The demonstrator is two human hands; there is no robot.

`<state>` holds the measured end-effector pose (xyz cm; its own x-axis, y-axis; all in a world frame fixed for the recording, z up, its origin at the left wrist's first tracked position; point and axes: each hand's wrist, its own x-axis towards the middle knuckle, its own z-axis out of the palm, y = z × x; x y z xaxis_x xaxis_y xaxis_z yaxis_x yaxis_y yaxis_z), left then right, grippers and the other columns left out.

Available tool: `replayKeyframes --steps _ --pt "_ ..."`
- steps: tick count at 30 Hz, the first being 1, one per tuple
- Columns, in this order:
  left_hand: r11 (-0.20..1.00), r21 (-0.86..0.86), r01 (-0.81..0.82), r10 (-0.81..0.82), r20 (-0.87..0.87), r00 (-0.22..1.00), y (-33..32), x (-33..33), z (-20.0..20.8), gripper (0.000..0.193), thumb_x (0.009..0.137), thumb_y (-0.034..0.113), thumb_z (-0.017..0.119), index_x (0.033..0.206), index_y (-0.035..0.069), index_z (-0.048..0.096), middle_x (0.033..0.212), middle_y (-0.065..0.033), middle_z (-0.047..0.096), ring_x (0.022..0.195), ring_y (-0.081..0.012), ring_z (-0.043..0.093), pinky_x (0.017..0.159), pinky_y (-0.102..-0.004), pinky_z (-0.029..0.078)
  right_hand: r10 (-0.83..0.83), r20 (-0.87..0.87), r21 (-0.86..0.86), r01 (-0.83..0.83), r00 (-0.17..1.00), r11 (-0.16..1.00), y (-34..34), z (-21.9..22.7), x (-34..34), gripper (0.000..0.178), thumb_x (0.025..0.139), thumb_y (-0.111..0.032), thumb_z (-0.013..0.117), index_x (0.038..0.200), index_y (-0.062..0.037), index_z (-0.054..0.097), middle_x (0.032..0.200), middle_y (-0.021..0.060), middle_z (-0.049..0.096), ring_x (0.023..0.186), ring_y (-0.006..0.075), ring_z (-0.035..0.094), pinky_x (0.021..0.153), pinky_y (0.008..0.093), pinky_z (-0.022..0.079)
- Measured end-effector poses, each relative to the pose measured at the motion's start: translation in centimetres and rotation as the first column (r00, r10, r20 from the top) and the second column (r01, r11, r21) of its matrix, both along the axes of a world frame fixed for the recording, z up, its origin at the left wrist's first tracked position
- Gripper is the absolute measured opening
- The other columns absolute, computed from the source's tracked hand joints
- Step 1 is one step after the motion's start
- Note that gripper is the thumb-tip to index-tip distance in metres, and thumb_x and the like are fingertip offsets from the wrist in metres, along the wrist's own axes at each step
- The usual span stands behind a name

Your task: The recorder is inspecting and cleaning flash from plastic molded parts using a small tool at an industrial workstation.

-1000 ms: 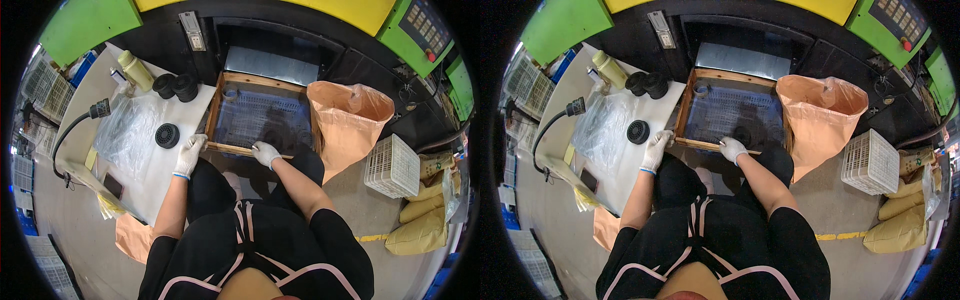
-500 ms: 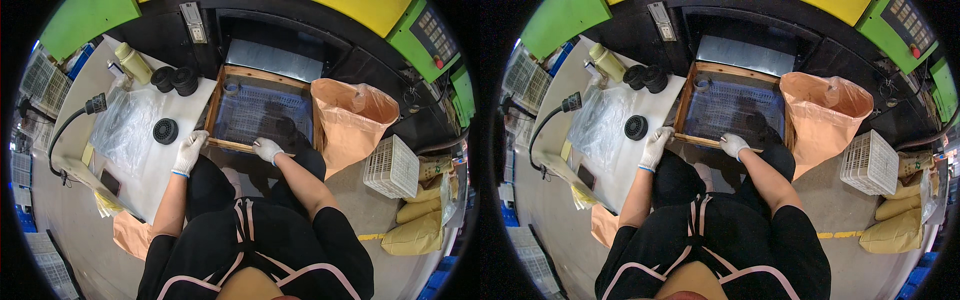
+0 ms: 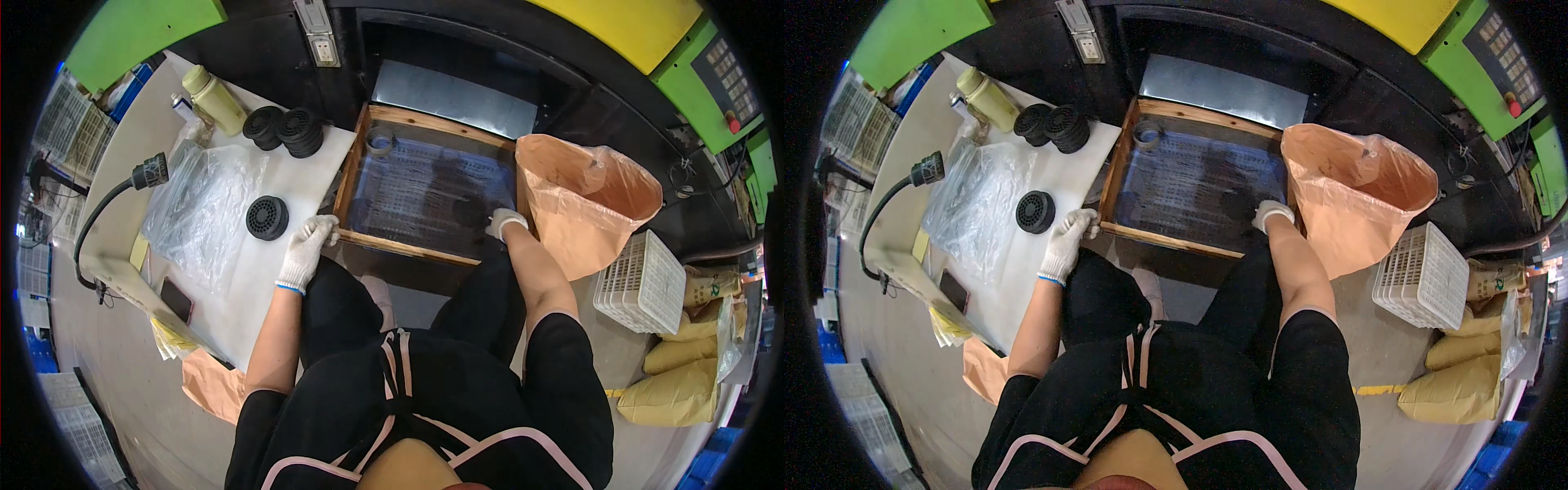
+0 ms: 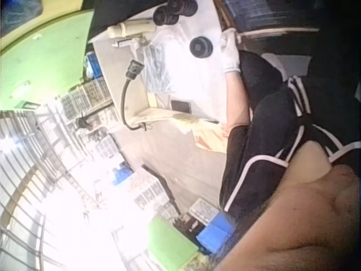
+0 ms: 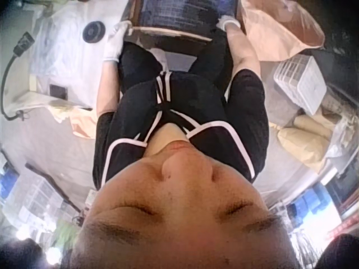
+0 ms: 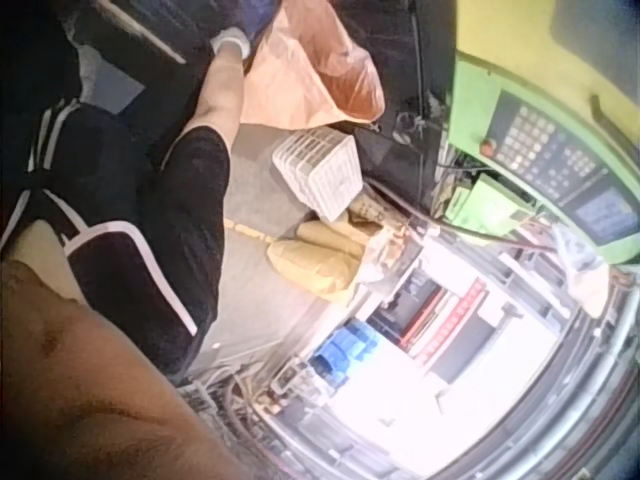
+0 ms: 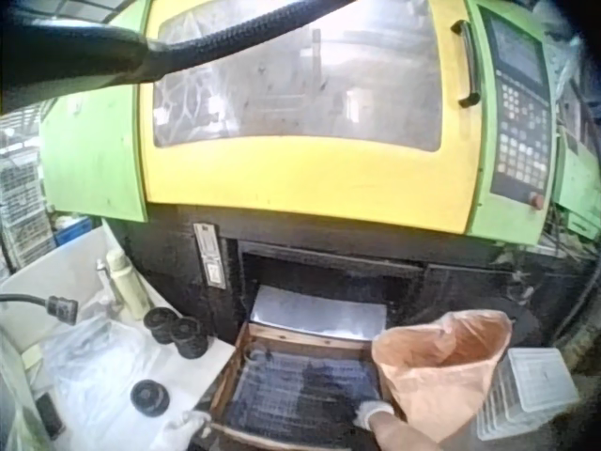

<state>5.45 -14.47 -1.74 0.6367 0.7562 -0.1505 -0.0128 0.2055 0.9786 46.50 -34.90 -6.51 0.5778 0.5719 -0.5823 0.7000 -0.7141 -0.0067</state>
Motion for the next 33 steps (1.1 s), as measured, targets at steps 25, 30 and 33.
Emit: replayKeyframes --steps 25,30,33 --pt "0.904 -0.223 0.365 -0.343 0.131 0.930 -10.2 7.0 9.6 0.027 0.095 0.012 0.062 0.119 0.001 0.062 0.100 -0.0032 0.070 0.088 -0.0084 0.064 0.079 -0.0238 0.053 0.412 -0.484 0.836 0.269 0.772 0.479 -1.0 15.3 -15.2 0.015 0.086 -0.011 0.069 0.099 -0.0036 0.064 0.093 0.0053 0.062 0.086 0.0141 0.059 0.081 0.0296 0.049" --pt "0.933 -0.278 0.227 -0.187 0.164 0.969 -10.8 5.6 9.6 0.022 0.094 0.012 0.065 0.112 0.000 0.064 0.098 -0.0029 0.068 0.086 -0.0088 0.062 0.079 -0.0239 0.050 0.272 -0.617 0.740 0.662 0.739 -0.121 -3.0 17.0 -13.1 0.016 0.093 -0.024 0.068 0.100 -0.0093 0.064 0.075 -0.0016 0.055 0.057 0.0086 0.049 0.050 0.0235 0.041" --pt "0.928 -0.331 0.173 -0.099 0.230 0.968 -10.4 5.2 9.2 0.025 0.095 0.007 0.059 0.118 -0.001 0.059 0.106 -0.0057 0.068 0.093 -0.0116 0.064 0.084 -0.0269 0.053 0.651 -0.752 0.074 0.995 0.104 -0.073 -4.5 13.5 -7.8 0.031 0.100 -0.040 0.057 0.108 -0.0106 0.061 0.070 -0.0047 0.047 0.045 0.0036 0.034 0.036 0.0225 0.026"
